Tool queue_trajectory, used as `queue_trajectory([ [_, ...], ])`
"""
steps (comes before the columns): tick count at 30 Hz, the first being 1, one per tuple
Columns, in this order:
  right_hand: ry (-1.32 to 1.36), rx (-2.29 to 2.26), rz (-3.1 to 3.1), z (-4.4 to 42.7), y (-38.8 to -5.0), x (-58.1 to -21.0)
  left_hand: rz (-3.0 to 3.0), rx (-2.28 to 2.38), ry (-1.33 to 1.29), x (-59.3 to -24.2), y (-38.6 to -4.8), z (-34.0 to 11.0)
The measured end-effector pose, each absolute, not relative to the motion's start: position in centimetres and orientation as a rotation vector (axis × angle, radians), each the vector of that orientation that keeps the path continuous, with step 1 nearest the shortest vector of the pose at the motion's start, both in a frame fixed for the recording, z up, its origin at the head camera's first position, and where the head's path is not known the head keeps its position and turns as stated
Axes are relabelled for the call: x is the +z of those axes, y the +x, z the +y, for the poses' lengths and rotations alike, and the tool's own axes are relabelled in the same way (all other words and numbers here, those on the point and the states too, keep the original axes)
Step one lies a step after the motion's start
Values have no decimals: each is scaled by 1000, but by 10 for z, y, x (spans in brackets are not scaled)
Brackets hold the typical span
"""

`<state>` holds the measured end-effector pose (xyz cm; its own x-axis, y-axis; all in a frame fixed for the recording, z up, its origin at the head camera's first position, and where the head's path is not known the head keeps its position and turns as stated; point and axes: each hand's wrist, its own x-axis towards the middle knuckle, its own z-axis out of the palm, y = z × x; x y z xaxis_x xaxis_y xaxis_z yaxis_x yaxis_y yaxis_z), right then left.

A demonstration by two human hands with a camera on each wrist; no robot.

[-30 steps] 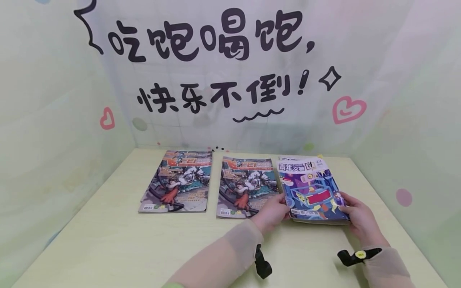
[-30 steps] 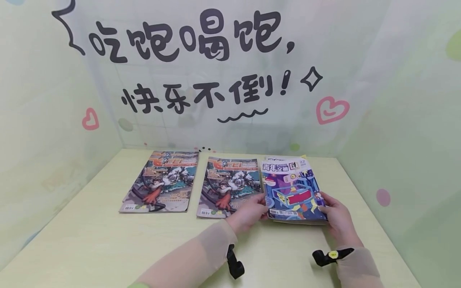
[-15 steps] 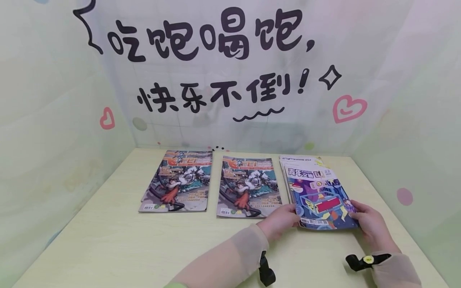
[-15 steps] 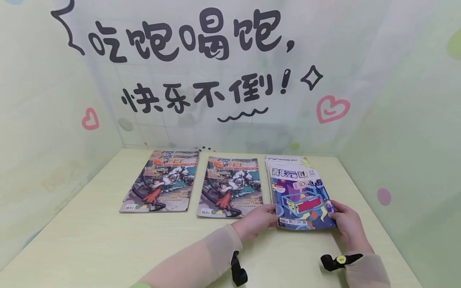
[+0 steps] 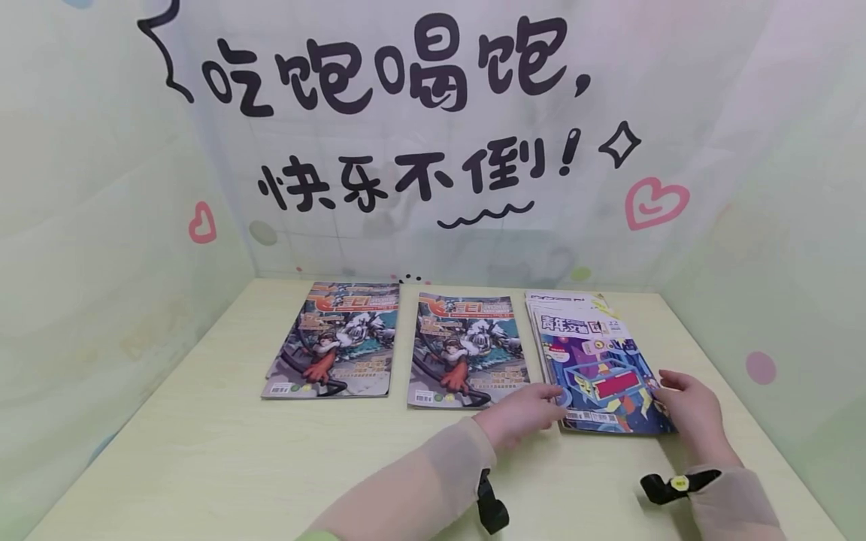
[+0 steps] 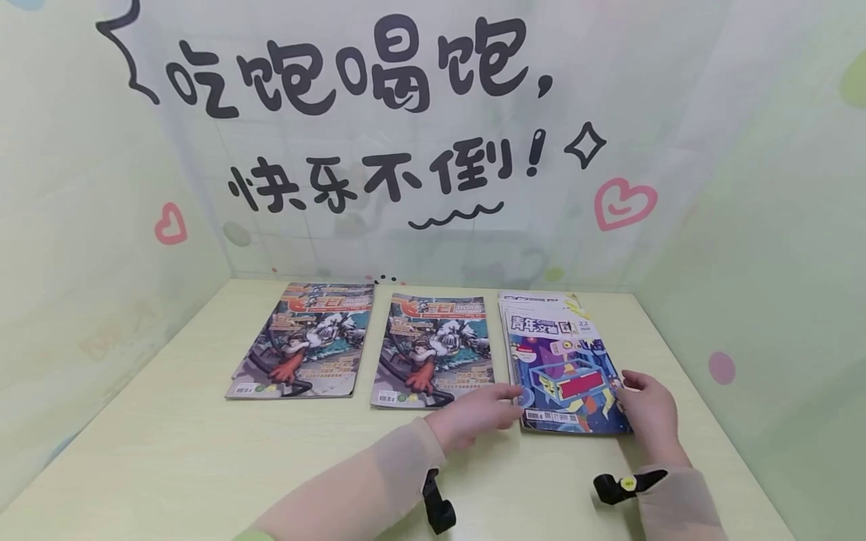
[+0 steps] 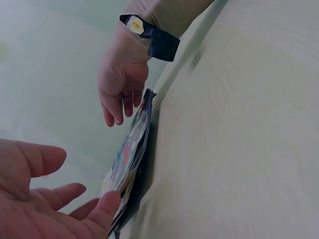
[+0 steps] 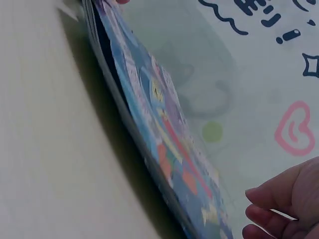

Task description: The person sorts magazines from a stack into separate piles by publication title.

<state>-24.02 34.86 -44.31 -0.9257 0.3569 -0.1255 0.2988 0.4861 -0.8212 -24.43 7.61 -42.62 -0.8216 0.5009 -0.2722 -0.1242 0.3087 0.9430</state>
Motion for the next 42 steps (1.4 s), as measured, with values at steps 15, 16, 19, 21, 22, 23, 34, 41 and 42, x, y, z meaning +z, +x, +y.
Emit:
queue_trajectory([
  [15,-280,1649,-2677,239,-281,-417,2232,1600,211,-422,-294,-10],
  [16,-265,1640,-2687,231,-284,-417,2241,1618,190,-423,-297,-16],
  [19,-237,1690,-2675,210,-293,-419,2228,1684,129,-426,-304,-32],
  [21,-229,1715,-2673,199,-298,-421,2252,1709,93,-428,-308,-40],
  [22,-226,1738,-2663,194,-299,-422,2270,1717,75,-429,-310,-44],
  [23,-226,1742,-2659,190,-301,-424,2302,1711,51,-431,-312,-47],
  [34,-232,1815,-2592,162,-308,-449,2475,1764,-201,-445,-313,-66],
  [41,-253,1821,-2546,158,-309,-464,2586,1729,-223,-448,-311,-69],
  [42,-252,1824,-2542,157,-310,-466,2601,1722,-230,-449,-311,-70],
])
